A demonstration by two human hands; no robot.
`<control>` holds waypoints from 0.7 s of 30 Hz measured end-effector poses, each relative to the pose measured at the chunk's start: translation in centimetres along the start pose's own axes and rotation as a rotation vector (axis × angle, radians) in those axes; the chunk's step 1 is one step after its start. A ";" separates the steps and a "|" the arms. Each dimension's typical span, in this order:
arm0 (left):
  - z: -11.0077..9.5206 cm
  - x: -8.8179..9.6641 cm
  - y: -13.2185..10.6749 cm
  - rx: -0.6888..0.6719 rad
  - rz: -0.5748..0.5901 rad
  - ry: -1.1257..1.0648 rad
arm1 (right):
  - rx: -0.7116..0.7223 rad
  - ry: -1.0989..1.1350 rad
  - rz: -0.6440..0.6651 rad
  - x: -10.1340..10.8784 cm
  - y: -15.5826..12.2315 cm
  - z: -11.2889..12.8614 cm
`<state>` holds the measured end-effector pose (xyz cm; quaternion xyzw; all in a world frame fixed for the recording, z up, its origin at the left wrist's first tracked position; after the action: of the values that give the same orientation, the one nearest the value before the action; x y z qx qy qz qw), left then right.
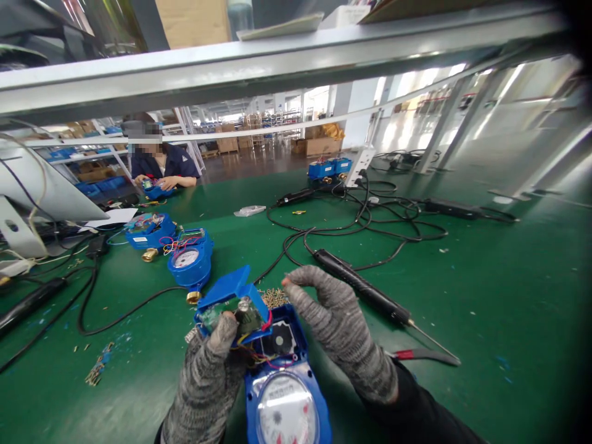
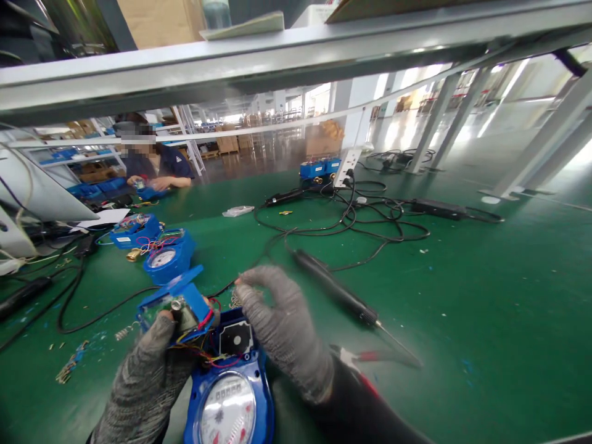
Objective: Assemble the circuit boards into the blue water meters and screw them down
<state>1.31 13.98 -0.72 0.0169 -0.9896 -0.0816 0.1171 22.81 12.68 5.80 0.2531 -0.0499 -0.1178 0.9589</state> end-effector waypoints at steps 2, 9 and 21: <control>-0.6 0.7 -0.1 -0.034 -0.093 0.014 | 0.095 0.010 -0.051 0.6 -0.7 1.7; -1.6 -0.7 -1.2 -0.024 -0.170 0.049 | 0.224 0.029 -0.025 -0.9 -2.9 4.0; -1.1 0.2 -2.7 0.018 -0.321 0.193 | 0.025 0.186 0.027 -1.6 -2.3 1.9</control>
<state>1.39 11.10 -0.10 0.1836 -0.9590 -0.0886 0.1970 20.48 10.28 6.30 0.2741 0.0343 -0.0800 0.9577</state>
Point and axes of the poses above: each hand's wrist, its own y-axis towards the middle knuckle, its own x-axis out of the back of the hand, z = x × y, the point moved 10 cm from there along y, towards the middle knuckle, and after that the axes turned 11 degrees about y, right-handed, at the moved point
